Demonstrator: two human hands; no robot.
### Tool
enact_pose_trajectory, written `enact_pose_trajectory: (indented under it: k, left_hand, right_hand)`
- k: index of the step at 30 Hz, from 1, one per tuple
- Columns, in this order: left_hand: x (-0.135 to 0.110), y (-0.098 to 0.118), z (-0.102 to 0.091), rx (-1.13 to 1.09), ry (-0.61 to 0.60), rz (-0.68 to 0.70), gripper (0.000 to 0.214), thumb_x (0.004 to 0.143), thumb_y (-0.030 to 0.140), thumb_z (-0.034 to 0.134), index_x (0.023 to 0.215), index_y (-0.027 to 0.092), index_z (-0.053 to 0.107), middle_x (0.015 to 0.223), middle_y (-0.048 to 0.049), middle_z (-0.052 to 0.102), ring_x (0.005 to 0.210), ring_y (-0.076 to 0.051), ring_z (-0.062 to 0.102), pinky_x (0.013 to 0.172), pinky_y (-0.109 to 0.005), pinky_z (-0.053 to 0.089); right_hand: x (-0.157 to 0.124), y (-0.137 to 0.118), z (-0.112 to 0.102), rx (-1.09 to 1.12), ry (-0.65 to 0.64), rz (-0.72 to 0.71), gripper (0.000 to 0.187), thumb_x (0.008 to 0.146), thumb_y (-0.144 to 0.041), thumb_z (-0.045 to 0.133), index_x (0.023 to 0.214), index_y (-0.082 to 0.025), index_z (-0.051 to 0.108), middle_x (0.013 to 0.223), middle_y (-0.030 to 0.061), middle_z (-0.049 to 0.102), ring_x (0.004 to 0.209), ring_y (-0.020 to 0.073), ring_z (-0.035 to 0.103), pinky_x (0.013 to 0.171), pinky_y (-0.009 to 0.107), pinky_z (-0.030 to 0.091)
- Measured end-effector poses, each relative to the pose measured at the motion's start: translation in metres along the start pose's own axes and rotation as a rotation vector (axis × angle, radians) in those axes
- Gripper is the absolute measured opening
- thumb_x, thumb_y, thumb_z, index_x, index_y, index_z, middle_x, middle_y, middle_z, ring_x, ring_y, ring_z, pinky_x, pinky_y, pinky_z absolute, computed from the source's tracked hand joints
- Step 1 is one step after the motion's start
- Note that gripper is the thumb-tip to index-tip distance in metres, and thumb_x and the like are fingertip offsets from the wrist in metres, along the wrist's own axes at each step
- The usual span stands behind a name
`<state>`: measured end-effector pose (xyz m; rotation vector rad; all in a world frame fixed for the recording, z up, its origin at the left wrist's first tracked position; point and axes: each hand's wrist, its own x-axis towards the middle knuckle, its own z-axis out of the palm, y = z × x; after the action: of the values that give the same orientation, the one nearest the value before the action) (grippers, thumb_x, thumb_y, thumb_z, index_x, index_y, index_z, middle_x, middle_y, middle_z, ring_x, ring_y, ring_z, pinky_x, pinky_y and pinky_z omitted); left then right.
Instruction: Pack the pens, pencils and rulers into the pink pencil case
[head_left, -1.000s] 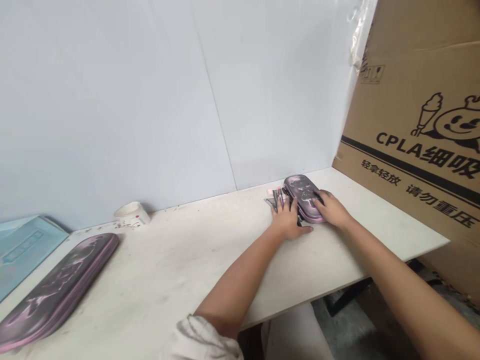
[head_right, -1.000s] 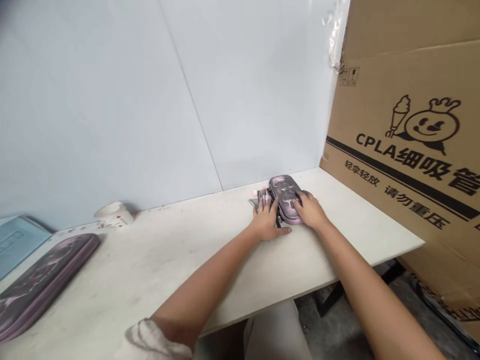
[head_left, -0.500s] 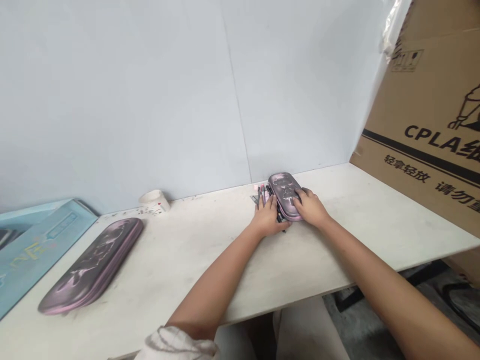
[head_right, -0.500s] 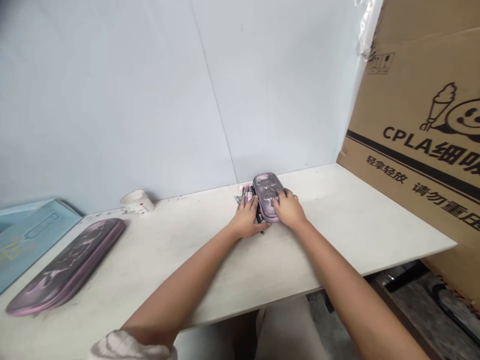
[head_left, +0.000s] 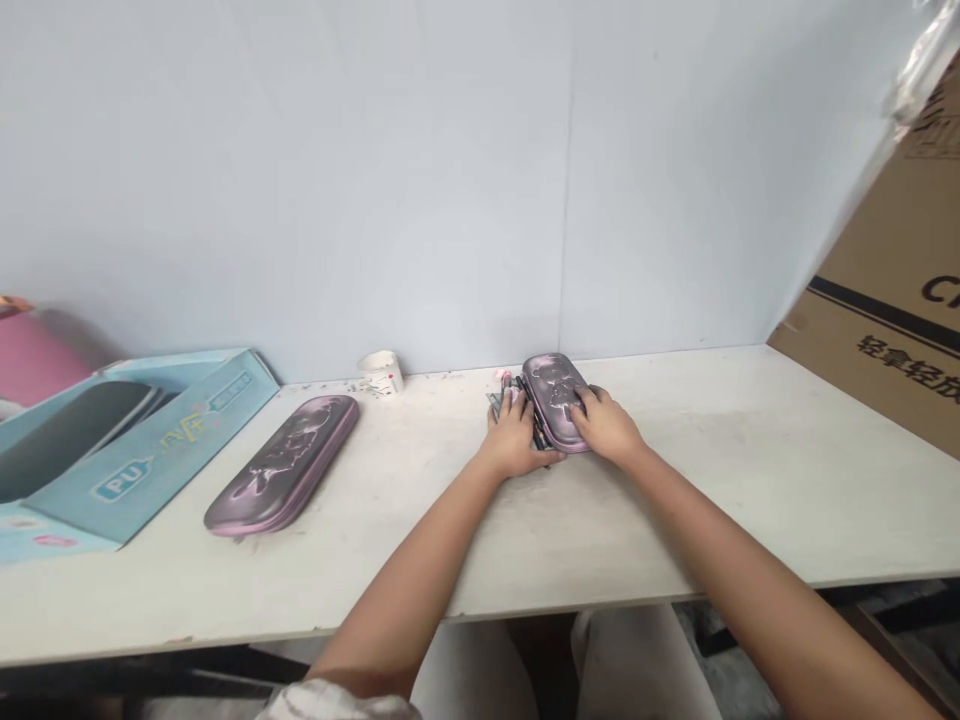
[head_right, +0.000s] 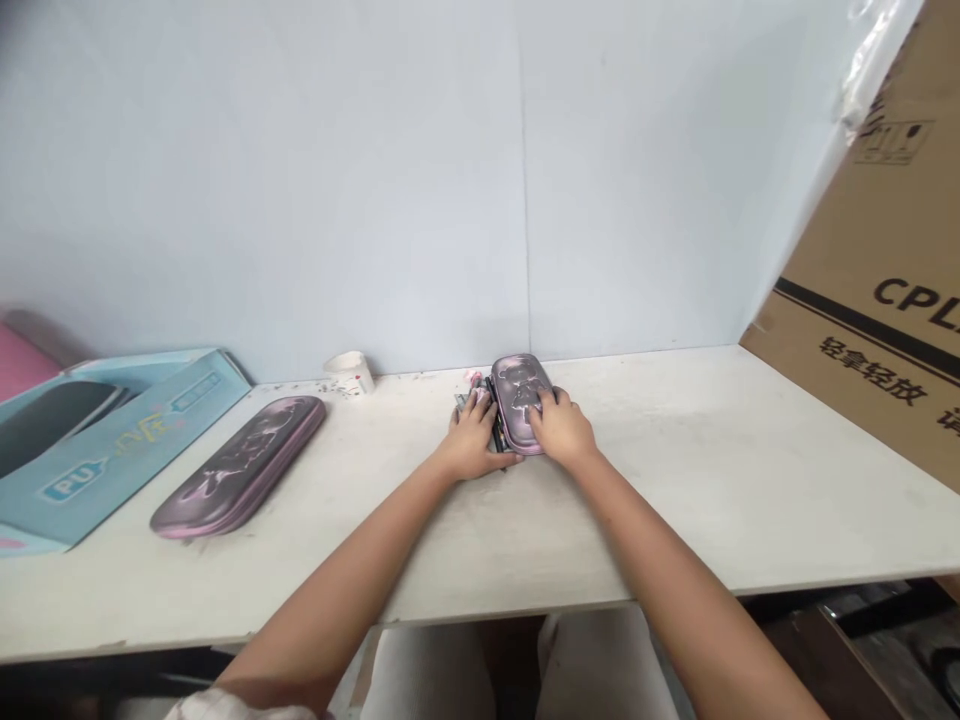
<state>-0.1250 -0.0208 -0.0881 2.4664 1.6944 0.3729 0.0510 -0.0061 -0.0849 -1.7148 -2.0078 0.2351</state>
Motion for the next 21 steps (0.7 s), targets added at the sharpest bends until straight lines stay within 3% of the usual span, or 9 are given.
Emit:
enact_pose_trajectory:
  k: [5,10,13,15,18,21]
  left_hand:
    - [-0.012,-0.007,-0.004,-0.036,0.027,-0.005,0.095,0.065,0.058,0.059,0.141,0.016,0.022,0.150,-0.0169,0.015,0.139,-0.035,0.001,0.104,-0.062,-0.005]
    - [-0.018,-0.008,-0.021,-0.237,0.113,-0.004,0.090,0.067,0.036,0.062,0.143,0.021,0.016,0.148,-0.0126,0.024,0.139,-0.033,0.005,0.106,-0.060,-0.005]
    - [-0.020,-0.003,-0.030,-0.507,0.247,0.096,0.085,0.073,0.032,0.058,0.144,0.022,0.013,0.147,-0.0110,0.028,0.136,-0.029,0.022,0.110,-0.050,0.012]
    - [-0.020,0.002,-0.033,-0.703,0.366,0.126,0.074,0.077,0.034,0.057,0.141,0.021,0.020,0.141,-0.0109,0.038,0.127,-0.025,0.038,0.106,-0.041,0.027]
    - [-0.019,0.008,-0.033,-0.871,0.580,0.019,0.052,0.079,0.037,0.057,0.126,0.019,0.041,0.119,-0.0089,0.056,0.107,-0.021,0.054,0.094,-0.035,0.040]
    - [-0.020,0.006,-0.036,-0.788,0.792,-0.087,0.041,0.075,0.037,0.062,0.109,0.018,0.050,0.101,-0.0057,0.060,0.094,-0.019,0.057,0.085,-0.032,0.043]
  right_hand:
    - [-0.002,-0.011,0.006,0.094,0.041,-0.011,0.046,0.086,-0.038,0.037,0.126,-0.018,0.047,0.129,0.0150,0.049,0.110,0.0296,0.053,0.091,0.042,0.042]
    - [-0.006,-0.018,0.007,0.263,0.257,-0.163,0.047,0.085,-0.036,0.042,0.128,-0.018,0.042,0.132,0.0136,0.044,0.117,0.0270,0.048,0.093,0.043,0.043]
    - [-0.011,-0.025,0.004,0.367,0.426,-0.281,0.047,0.085,-0.034,0.044,0.129,-0.021,0.037,0.134,0.0132,0.037,0.122,0.0250,0.042,0.096,0.044,0.042]
    - [-0.016,-0.029,0.003,0.398,0.506,-0.353,0.049,0.084,-0.033,0.047,0.130,-0.022,0.035,0.134,0.0134,0.033,0.125,0.0246,0.037,0.099,0.046,0.040]
    - [-0.023,-0.035,0.005,0.378,0.524,-0.470,0.051,0.083,-0.032,0.051,0.130,-0.024,0.033,0.133,0.0134,0.031,0.126,0.0249,0.035,0.100,0.047,0.039]
    - [-0.027,-0.039,0.007,0.340,0.484,-0.536,0.046,0.084,-0.030,0.050,0.127,-0.023,0.036,0.130,0.0132,0.033,0.125,0.0245,0.037,0.099,0.046,0.040]
